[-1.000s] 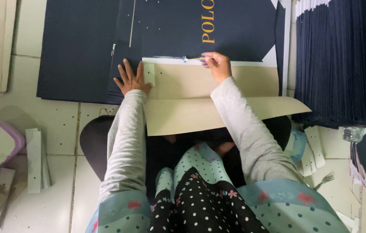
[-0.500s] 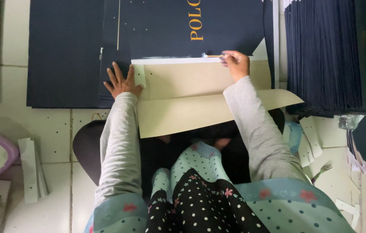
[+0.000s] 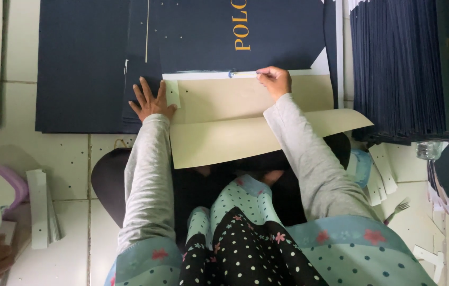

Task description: Assembling paper bags by applying glue to templates and folding them.

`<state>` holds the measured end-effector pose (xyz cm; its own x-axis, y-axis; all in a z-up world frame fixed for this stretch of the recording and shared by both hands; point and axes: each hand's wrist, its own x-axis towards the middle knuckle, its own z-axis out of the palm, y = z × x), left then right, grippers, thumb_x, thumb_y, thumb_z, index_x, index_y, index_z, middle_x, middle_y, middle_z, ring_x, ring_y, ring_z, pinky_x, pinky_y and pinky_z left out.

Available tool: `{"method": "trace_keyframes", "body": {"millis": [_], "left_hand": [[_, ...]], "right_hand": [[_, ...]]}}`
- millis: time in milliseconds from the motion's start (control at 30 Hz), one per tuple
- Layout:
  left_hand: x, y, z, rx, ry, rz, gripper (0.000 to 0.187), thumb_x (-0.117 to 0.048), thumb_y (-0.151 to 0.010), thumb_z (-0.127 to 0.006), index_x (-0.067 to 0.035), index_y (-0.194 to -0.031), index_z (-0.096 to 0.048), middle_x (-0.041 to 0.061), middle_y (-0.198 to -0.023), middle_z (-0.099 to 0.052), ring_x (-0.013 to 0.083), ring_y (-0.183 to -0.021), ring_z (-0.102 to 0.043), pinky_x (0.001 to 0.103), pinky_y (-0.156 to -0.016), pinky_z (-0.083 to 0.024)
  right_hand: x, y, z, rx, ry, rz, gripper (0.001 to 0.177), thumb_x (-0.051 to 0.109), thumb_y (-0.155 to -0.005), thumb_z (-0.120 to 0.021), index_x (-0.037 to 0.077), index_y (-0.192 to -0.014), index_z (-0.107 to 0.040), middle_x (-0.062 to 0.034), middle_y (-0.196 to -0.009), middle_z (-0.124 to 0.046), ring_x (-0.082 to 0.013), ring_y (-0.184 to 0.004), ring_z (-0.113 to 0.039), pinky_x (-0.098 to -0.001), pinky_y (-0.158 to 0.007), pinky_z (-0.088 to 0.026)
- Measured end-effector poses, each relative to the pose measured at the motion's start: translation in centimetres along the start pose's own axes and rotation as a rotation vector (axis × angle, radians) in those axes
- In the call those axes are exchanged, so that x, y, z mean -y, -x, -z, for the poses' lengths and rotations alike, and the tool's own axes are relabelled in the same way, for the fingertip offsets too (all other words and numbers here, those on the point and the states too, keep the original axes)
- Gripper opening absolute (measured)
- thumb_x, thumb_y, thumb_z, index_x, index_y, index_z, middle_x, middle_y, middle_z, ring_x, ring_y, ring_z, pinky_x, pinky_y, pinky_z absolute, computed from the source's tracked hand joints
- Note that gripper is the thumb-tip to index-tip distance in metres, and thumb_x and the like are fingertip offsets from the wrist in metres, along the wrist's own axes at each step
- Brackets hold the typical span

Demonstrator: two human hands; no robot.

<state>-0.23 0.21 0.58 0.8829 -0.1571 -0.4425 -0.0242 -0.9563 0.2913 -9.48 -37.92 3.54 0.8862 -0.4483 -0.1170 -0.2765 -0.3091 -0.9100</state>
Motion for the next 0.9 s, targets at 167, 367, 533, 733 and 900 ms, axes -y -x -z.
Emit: {"method": "trace_keyframes", "body": {"millis": [167,367,533,733,900], "left_hand": [[-0.1,0.0,0.1,-0.002,0.004,-0.002,0.086,-0.047,-0.09,-0.072,-0.044,-0.163,-0.026,0.006,-0.172,0.013,0.0363,-0.156,0.012,0.069,-0.123,-0.006],[0.1,-0.1,-0.2,-0.002,-0.01,0.002,0.086,-0.049,-0.089,-0.071,-0.046,-0.162,-0.025,0.004,-0.172,0.012,0.035,-0.156,0.012,0.069,-0.124,-0.006],[0.2,0.0,-0.1,-0.005,-0.017,-0.01,0.087,-0.051,-0.089,-0.07,-0.046,-0.163,-0.024,0.004,-0.172,0.013,0.0355,-0.156,0.012,0.069,-0.123,-0.007],[0.1,0.1,0.2,0.006,-0.012,-0.009,0.086,-0.049,-0.091,-0.069,-0.045,-0.163,-0.023,0.004,-0.171,0.015,0.0356,-0.156,0.013,0.069,-0.123,-0.007],[0.2,-0.2,-0.2,0.006,-0.016,-0.006,0.085,-0.05,-0.09,-0.069,-0.045,-0.163,-0.025,0.004,-0.172,0.014,0.0361,-0.156,0.012,0.069,-0.123,-0.006]], "right_hand": [[-0.2,-0.7,0.9,0.032,0.482,0.033,0.019,0.035,-0.085,-0.072,0.039,-0.103,-0.078,0.0119,-0.085,-0.075,-0.0098,-0.087,-0.074,-0.0272,-0.083,-0.06],[-3.1,-1.4,3.3,0.11,0.711,0.114,0.023,0.029,-0.089,-0.063,0.037,-0.104,-0.077,0.0062,-0.085,-0.075,-0.0215,-0.093,-0.073,-0.0397,-0.091,-0.056],[-3.7,-1.2,5.9,0.123,0.805,0.084,0.023,0.029,-0.092,-0.061,0.037,-0.107,-0.076,0.0051,-0.104,-0.077,-0.0244,-0.105,-0.072,-0.0414,-0.097,-0.055],[-2.1,-1.0,8.0,0.111,0.816,0.087,0.024,0.026,-0.092,-0.061,0.036,-0.108,-0.076,-0.0028,-0.096,-0.077,-0.0265,-0.104,-0.071,-0.042,-0.097,-0.055],[-0.7,-1.0,6.6,0.027,0.56,0.13,0.019,0.021,-0.089,-0.067,0.023,-0.106,-0.076,-0.0015,-0.088,-0.077,-0.0204,-0.098,-0.073,-0.0354,-0.089,-0.059]]}}
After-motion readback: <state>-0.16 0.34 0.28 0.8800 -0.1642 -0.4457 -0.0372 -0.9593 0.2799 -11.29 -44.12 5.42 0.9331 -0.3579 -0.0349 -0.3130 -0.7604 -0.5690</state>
